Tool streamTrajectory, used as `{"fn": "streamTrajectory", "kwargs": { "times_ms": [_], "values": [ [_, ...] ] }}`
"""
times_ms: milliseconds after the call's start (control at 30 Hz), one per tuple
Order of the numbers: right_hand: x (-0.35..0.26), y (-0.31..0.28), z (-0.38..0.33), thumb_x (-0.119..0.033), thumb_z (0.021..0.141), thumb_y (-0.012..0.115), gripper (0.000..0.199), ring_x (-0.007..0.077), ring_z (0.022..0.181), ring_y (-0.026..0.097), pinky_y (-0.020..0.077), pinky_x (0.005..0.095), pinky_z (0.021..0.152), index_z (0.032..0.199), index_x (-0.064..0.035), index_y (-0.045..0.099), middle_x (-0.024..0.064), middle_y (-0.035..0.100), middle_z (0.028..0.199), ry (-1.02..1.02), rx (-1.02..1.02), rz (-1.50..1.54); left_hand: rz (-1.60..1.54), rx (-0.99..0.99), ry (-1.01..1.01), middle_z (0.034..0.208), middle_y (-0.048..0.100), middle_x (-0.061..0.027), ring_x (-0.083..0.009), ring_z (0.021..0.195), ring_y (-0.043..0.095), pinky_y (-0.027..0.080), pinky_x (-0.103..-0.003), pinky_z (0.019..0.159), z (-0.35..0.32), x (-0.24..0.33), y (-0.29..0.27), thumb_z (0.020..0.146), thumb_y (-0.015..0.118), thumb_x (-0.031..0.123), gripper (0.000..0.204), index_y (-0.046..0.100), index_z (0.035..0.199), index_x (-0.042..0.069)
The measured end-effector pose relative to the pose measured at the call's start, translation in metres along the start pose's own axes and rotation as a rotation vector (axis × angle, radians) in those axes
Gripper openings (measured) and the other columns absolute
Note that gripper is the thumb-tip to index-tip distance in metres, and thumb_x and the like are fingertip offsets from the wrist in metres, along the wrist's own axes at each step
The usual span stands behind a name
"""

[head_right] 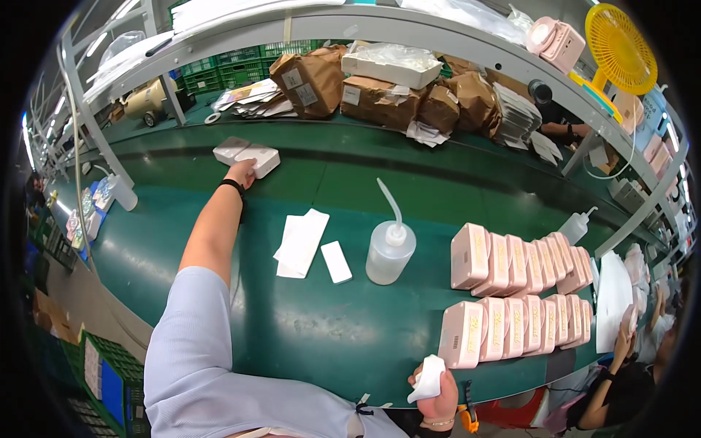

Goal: The person cleans pink electronic devices with a cloth and liquid, blows air onto them with a nozzle, and rows them on the table, then repeats the process with white devices.

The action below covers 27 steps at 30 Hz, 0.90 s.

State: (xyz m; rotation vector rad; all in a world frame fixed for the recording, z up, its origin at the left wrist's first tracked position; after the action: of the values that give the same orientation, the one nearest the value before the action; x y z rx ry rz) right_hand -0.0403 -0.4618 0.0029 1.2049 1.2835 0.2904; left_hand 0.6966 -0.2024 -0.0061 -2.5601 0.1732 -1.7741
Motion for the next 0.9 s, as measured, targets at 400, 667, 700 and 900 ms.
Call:
{"fn": "streamTrajectory", "kwargs": {
  "times_ms": [400,667,700,900],
  "values": [
    [-0.008,0.008,0.003,-0.032,0.099,0.052,0.039,0.0234,0.085,0.055,0.0450,0.0381,0.074,0.123,-0.0019,0.053,0.0118,0.059,0.098,-0.018,-0.021,-0.137,0.059,-0.096,-0.141,0.094,0.061,-0.0124,-0.0231,0.086,0.063,0.054,-0.037,0.076,-0.126,0.054,-0.101,0.081,0.075,0.023,0.039,0.058,0.110,0.003],
    [-0.007,0.007,0.000,-0.024,0.098,0.052,0.043,0.0288,0.091,0.061,0.0497,0.0428,0.082,0.129,0.0062,0.048,0.0184,0.061,0.105,-0.051,-0.163,0.010,1.110,0.192,0.163,0.079,0.066,-0.0104,-0.0243,0.072,0.066,0.056,-0.040,0.065,-0.203,0.082,-0.235,0.069,0.085,0.027,0.037,0.067,0.083,-0.002],
    [-0.006,0.009,-0.001,-0.024,0.098,0.051,0.043,0.0287,0.091,0.061,0.0499,0.0428,0.082,0.129,0.0062,0.048,0.0184,0.061,0.105,-0.040,-0.156,-0.003,1.214,0.224,0.191,0.082,0.067,-0.0115,-0.0243,0.075,0.067,0.056,-0.040,0.067,-0.215,0.079,-0.237,0.068,0.085,0.029,0.041,0.067,0.086,-0.002],
    [-0.002,0.011,0.003,-0.021,0.098,0.050,0.041,0.0291,0.092,0.062,0.0507,0.0434,0.083,0.129,0.0066,0.049,0.0186,0.062,0.106,0.003,-0.112,-0.055,1.446,0.651,0.517,0.113,0.066,-0.0225,-0.0339,0.102,0.066,0.054,-0.040,0.085,-0.252,0.148,-0.164,0.069,0.083,0.044,0.068,0.063,0.116,-0.001]
  ]
}}
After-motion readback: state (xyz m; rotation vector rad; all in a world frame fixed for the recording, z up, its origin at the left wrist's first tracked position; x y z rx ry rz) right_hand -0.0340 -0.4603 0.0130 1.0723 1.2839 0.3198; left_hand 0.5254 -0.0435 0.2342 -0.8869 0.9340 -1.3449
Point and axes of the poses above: each hand's wrist, its own z-axis towards the middle knuckle, its own y-axis out of the palm, x = y × z, the point moved 10 cm from there along z, towards the middle knuckle
